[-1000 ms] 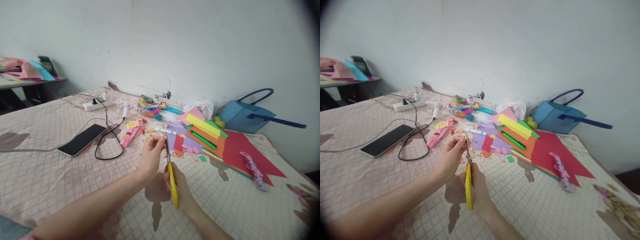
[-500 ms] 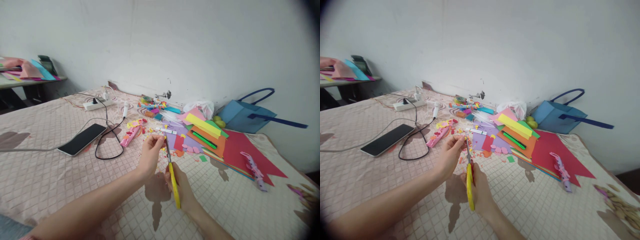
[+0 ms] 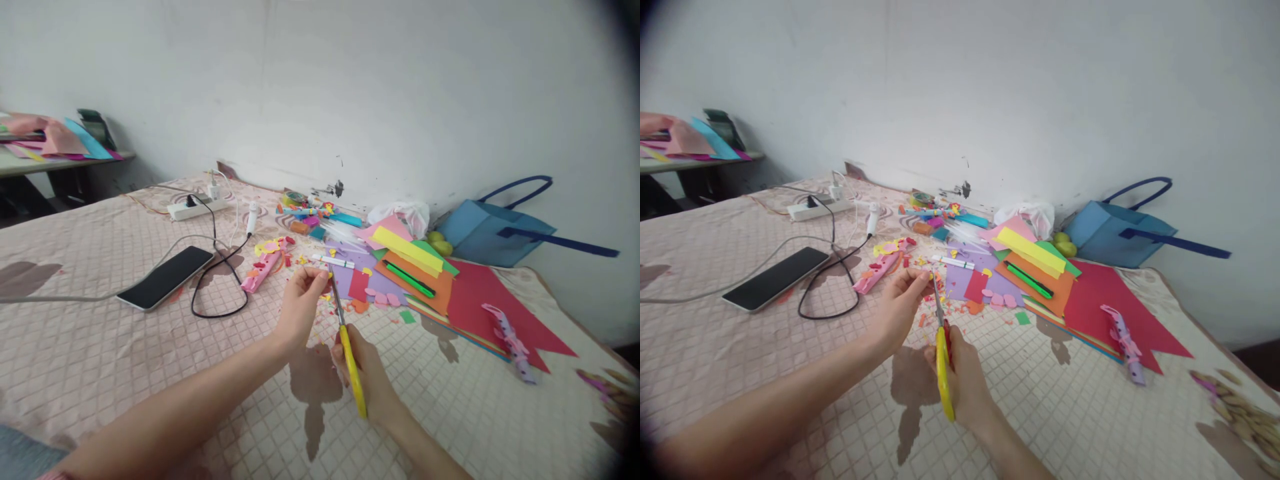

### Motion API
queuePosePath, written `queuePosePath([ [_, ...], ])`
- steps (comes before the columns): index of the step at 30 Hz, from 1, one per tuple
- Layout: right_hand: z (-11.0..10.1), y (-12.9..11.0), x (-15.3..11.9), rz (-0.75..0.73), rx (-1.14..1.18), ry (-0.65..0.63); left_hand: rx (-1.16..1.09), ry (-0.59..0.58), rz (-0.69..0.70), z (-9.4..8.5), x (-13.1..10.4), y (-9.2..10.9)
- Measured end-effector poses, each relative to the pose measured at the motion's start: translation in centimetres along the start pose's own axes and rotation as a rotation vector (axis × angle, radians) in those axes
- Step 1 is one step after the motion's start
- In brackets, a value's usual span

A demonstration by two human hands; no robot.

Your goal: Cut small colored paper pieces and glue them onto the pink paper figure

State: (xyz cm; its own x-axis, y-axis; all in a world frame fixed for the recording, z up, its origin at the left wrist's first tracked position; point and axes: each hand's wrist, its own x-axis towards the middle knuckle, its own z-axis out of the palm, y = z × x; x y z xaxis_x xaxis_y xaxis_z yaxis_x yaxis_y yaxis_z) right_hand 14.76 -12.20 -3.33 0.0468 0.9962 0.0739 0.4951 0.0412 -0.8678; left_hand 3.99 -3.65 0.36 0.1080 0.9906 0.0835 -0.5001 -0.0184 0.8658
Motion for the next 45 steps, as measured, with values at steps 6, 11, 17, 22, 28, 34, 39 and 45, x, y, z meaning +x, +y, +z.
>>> queuePosePath([
  [6,-0.2,0.1,-0.1,0.026,0.050,-0.029,0.046,-0.030,-0.017,-0.3,0.3,0.6],
  [11,-0.1,0.1,0.0,0.044,0.115,-0.043,0.029,-0.093,-0.039,-0.7,0.4,0.5],
  [17,0.0,-0.4,0.1,0.082,0.184,-0.024,0.048,-0.103,-0.051,-0.9,0.4,0.4],
  [22,-0.1,-0.6,0.0,0.083,0.184,-0.039,0.074,-0.114,-0.045,-0.9,0.5,0.5],
  [28,-0.5,-0.2,-0.1,0.056,0.160,-0.053,0.087,-0.120,-0.073,-1.3,0.9,0.8],
  [34,-0.8,0.0,-0.2,0.081,0.144,-0.086,0.129,-0.206,-0.102,-1.9,1.6,1.2],
  [39,-1.0,-0.4,-0.2,0.080,0.167,-0.103,0.134,-0.233,-0.141,-2.2,2.0,1.1],
  [45,-1.0,-0.3,-0.1,-0.007,0.090,-0.075,0.114,-0.191,-0.123,-2.0,1.8,0.9],
])
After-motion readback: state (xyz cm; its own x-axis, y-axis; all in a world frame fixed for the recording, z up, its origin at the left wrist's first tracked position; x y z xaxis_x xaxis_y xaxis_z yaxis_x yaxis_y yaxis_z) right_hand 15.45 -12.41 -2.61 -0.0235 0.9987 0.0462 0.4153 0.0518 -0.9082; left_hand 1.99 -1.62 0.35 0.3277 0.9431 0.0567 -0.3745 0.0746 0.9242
